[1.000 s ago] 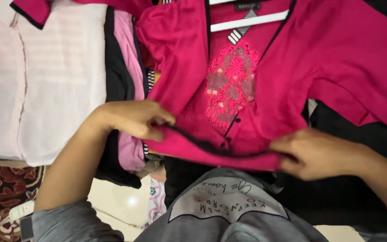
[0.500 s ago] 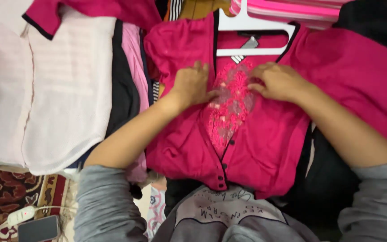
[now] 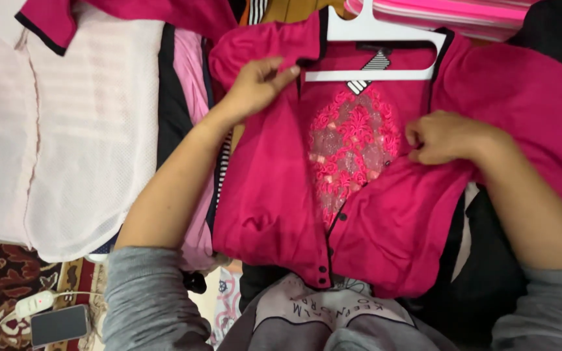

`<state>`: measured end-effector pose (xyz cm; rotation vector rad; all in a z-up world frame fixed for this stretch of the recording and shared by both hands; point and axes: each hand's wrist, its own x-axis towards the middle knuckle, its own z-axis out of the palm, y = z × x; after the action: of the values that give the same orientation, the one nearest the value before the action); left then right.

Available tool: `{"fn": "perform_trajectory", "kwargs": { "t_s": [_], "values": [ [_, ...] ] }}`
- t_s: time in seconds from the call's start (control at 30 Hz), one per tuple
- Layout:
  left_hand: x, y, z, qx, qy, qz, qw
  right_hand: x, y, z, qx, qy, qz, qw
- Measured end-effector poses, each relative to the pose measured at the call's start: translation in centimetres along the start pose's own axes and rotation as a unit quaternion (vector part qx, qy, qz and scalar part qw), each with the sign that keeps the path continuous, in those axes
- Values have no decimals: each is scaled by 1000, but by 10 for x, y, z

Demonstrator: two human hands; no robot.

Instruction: The person buttons a pink blouse on a hanger, folds it, and places it aside. They then pick up a white blouse, button it, place it on a hanger, and begin folding it.

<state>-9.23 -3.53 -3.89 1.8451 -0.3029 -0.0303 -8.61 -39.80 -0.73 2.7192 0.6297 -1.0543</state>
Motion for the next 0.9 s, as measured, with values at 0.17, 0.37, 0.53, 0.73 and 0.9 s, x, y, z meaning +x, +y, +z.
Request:
{"fn": "perform_trajectory", "kwargs": {
  "t_s": [0.17, 0.37, 0.53, 0.73, 0.9],
  "values": [
    [10, 9, -5, -128, 28, 67, 989, -29, 15, -23, 94, 108, -119, 982],
    [29, -13, -19, 254, 111, 158, 948, 29, 38, -23, 105, 457, -212, 857],
    [10, -13, 0, 430, 152, 167, 874, 16, -2, -14, 49, 354, -120, 926],
    [-39, 70, 48, 333, -261, 115, 899, -36, -78, 16, 138, 223, -271, 926],
    [-48, 59, 75, 384, -392, 91, 831, -5, -85, 60, 159, 139, -240, 948]
  ]
}}
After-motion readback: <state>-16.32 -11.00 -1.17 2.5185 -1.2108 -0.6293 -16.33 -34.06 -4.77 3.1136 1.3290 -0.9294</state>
